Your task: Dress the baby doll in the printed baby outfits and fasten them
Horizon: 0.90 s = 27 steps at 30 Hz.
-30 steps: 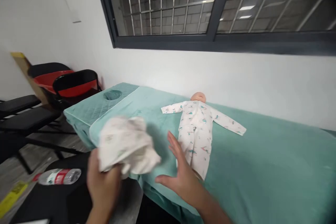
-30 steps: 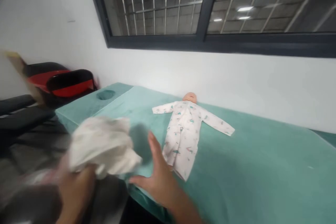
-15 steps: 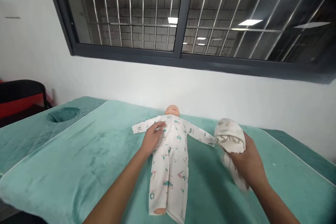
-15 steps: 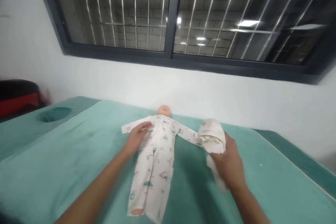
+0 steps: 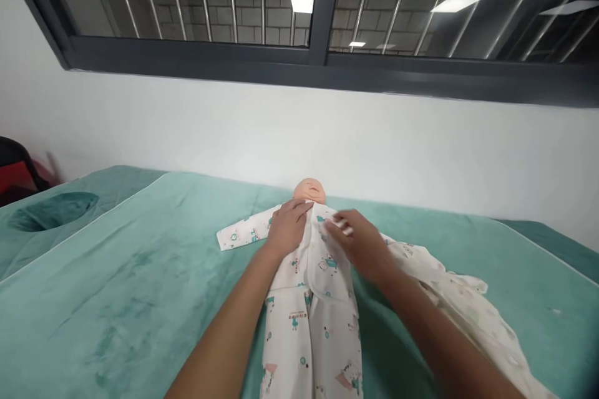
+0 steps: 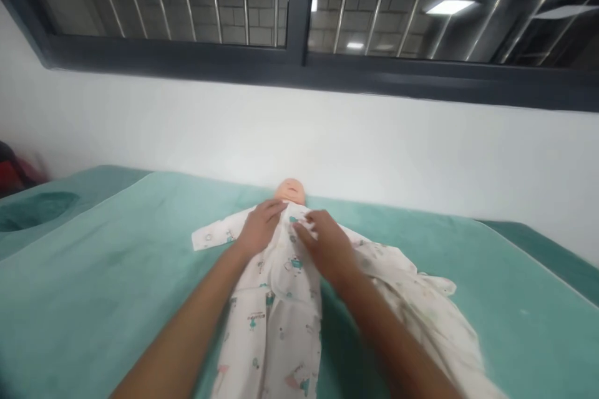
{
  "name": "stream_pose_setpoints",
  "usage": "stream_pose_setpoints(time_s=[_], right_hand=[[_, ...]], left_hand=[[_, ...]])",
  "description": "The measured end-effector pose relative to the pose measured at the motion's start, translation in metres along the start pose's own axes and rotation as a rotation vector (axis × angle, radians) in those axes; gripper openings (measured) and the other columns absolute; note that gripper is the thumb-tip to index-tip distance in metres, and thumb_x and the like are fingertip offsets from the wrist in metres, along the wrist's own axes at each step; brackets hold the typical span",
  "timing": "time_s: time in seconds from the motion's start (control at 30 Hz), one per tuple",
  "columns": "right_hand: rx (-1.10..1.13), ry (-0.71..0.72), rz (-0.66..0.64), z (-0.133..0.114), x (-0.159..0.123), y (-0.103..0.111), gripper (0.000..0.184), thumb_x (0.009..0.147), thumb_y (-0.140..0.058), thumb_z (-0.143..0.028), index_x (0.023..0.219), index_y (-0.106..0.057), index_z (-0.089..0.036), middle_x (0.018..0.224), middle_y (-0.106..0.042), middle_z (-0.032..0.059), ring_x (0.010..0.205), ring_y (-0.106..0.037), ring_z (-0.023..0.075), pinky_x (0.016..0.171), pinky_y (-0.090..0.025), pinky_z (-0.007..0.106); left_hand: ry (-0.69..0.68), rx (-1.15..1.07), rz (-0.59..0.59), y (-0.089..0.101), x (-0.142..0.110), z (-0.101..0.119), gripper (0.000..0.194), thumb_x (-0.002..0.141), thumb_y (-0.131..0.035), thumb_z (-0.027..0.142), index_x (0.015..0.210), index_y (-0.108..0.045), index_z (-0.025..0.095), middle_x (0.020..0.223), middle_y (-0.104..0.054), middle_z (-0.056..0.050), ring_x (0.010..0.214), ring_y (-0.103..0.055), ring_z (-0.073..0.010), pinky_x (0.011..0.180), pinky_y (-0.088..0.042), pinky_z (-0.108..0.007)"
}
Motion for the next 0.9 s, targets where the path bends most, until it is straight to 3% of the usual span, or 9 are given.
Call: stream_pose_setpoints(time_s=[0.07,0.13,0.3,0.4,0.5,0.73,0.83,0.9], right_hand=[[-0.152,-0.011,-0.011,-0.021,0.037,-0.034,0.026,0.088,-0.05,-0.045,0.093,-0.058,-0.02,0.1,-0.065,0.011,0.086,-0.062,0.0236,0.069,-0.044,0.032],[-0.168,-0.061,-0.099,-0.023,0.065,-0.058,0.019,0.084,-0.055,-0.038,0.081,-0.055,-0.02,0.087,-0.064,0.0106,0.077,-0.059,0.0229,0.064,-0.038,0.03],[-0.042,-0.077,-0.107,0.003,0.087,-0.066,0.023,0.079,-0.055,-0.025,0.059,-0.043,-0.022,0.063,-0.055,0.0025,0.064,-0.05,0.0176,0.06,-0.032,0.028],[0.073,-0.105,-0.039,0.018,0.085,-0.063,0.026,0.08,-0.051,-0.027,0.057,-0.04,-0.022,0.061,-0.052,-0.0008,0.062,-0.046,0.0151,0.058,-0.032,0.026],[0.166,-0.182,0.116,0.026,0.078,-0.058,0.023,0.083,-0.046,-0.031,0.062,-0.043,-0.022,0.063,-0.053,-0.0022,0.062,-0.045,0.0144,0.059,-0.035,0.026],[0.289,-0.235,0.388,0.026,0.03,-0.045,0.025,0.087,-0.048,-0.039,0.069,-0.046,-0.023,0.06,-0.051,-0.0045,0.06,-0.045,0.014,0.061,-0.036,0.026],[0.288,-0.208,0.384,0.018,0.009,-0.04,0.025,0.087,-0.053,-0.041,0.07,-0.048,-0.023,0.06,-0.052,-0.0049,0.059,-0.047,0.0142,0.061,-0.035,0.027],[0.249,-0.147,0.286,0.006,0.001,-0.04,0.028,0.087,-0.054,-0.044,0.07,-0.047,-0.022,0.061,-0.053,-0.0047,0.06,-0.048,0.014,0.061,-0.034,0.027]], left_hand=[[0.01,0.015,-0.003,0.0,0.001,-0.003,0.044,0.094,-0.037,0.02,0.129,-0.062,0.025,0.142,-0.056,-0.005,0.133,-0.046,-0.0237,0.114,-0.034,-0.046],[0.031,-0.009,-0.009,0.001,0.002,-0.007,0.045,0.094,-0.037,0.019,0.134,-0.058,0.023,0.143,-0.054,-0.006,0.134,-0.045,-0.0235,0.115,-0.034,-0.045],[0.057,-0.062,-0.044,0.001,0.003,-0.008,0.045,0.095,-0.034,0.02,0.132,-0.06,0.025,0.142,-0.054,-0.005,0.135,-0.044,-0.0216,0.116,-0.032,-0.044],[0.075,-0.058,-0.06,0.002,0.002,-0.004,0.044,0.097,-0.032,0.022,0.13,-0.062,0.025,0.143,-0.053,-0.006,0.136,-0.043,-0.022,0.116,-0.031,-0.046],[0.096,-0.066,-0.069,0.004,0.0,0.001,0.042,0.098,-0.033,0.025,0.127,-0.063,0.027,0.144,-0.052,-0.006,0.136,-0.042,-0.0225,0.115,-0.03,-0.047],[0.061,-0.142,-0.053,0.009,-0.011,0.013,0.031,0.095,-0.045,0.029,0.114,-0.07,0.029,0.142,-0.054,-0.002,0.136,-0.043,-0.0215,0.117,-0.03,-0.042],[0.057,-0.189,-0.026,0.01,-0.018,0.014,0.026,0.092,-0.051,0.029,0.108,-0.072,0.028,0.142,-0.055,-0.002,0.136,-0.043,-0.0211,0.116,-0.032,-0.04],[0.061,-0.218,-0.01,0.01,-0.023,0.013,0.024,0.091,-0.054,0.027,0.106,-0.072,0.027,0.141,-0.056,-0.003,0.136,-0.043,-0.0212,0.116,-0.033,-0.039]])
Point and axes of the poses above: each hand's wrist, its own x-axis towards the middle knuckle, its own y-axis out of the back of the hand, z = x × y, the point moved 5 cm from there along x, towards the middle knuckle
